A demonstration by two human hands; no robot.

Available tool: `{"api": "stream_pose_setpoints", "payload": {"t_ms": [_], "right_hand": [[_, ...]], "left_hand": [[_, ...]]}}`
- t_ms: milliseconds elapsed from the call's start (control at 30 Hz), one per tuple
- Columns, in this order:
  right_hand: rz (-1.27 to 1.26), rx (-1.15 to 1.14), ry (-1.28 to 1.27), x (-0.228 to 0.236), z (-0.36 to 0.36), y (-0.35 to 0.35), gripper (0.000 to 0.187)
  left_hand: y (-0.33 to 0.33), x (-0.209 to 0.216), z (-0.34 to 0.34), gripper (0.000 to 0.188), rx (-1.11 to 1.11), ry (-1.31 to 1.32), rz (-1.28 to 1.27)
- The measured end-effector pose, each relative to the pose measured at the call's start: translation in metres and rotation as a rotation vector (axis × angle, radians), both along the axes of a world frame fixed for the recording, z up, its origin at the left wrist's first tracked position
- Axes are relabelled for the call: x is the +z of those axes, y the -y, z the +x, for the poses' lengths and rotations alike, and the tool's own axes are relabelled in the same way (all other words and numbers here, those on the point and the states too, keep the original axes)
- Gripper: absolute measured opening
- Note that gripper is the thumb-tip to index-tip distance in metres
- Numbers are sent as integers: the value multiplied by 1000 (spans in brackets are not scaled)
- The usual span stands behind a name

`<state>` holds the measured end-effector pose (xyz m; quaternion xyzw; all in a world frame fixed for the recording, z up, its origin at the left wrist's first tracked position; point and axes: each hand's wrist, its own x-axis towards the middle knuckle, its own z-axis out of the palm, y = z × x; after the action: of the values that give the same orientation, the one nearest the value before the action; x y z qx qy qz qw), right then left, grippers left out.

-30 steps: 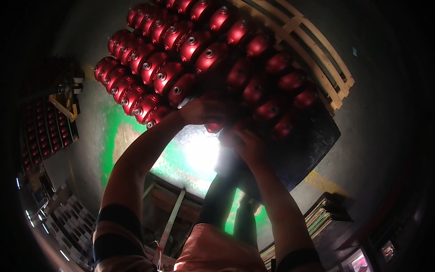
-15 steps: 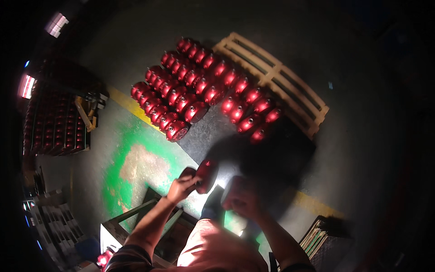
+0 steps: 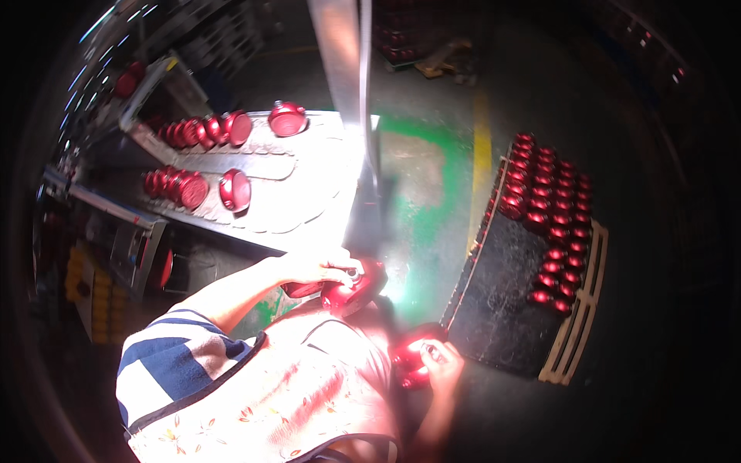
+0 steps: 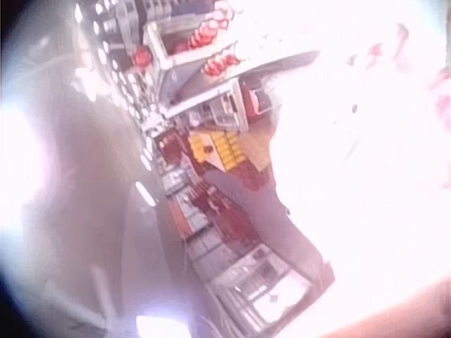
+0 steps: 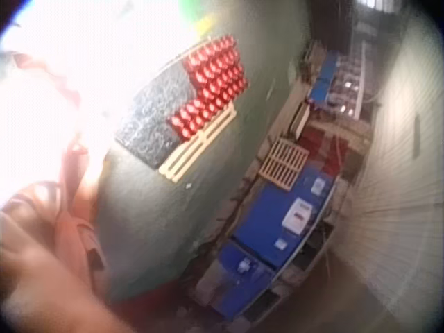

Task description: The person repeatedly picks up red plastic containers from a pallet and places them onto a conveyor belt. The containers are handled one at a time and arranged in rows on the belt.

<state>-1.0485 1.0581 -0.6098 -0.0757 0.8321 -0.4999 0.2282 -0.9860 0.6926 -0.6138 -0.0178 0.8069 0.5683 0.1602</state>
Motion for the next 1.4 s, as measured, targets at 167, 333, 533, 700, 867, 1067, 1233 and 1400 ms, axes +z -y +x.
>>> {"api": "stream_pose_setpoints", "payload": {"t_ms": [167, 333, 533, 700, 867, 1067, 1233, 1400], "right_hand": [[-36, 173, -43, -17, 5, 21, 15], [-3, 367, -57, 12, -27, 69, 19], [-24, 425, -169, 45, -83, 125, 19], [-102, 382, -269, 48, -138, 173, 19], [-128, 306, -367, 52, -178, 217, 19], [35, 359, -317, 67, -193, 287, 24], [125, 499, -275, 29, -173, 352, 22], [171, 524, -247, 5, -154, 380, 24]], "left_hand": [[39, 9, 57, 32, 312, -190, -76], [92, 45, 88, 26, 631, -151, -68], [156, 77, 92, 27, 732, -360, -275], [196, 73, 49, 28, 593, -414, -364], [214, 41, -15, 26, 561, -564, -169], [210, 11, -84, 32, 546, -483, 79], [238, -36, -83, 27, 548, -305, 39], [252, -76, -70, 29, 537, -269, 31]]}}
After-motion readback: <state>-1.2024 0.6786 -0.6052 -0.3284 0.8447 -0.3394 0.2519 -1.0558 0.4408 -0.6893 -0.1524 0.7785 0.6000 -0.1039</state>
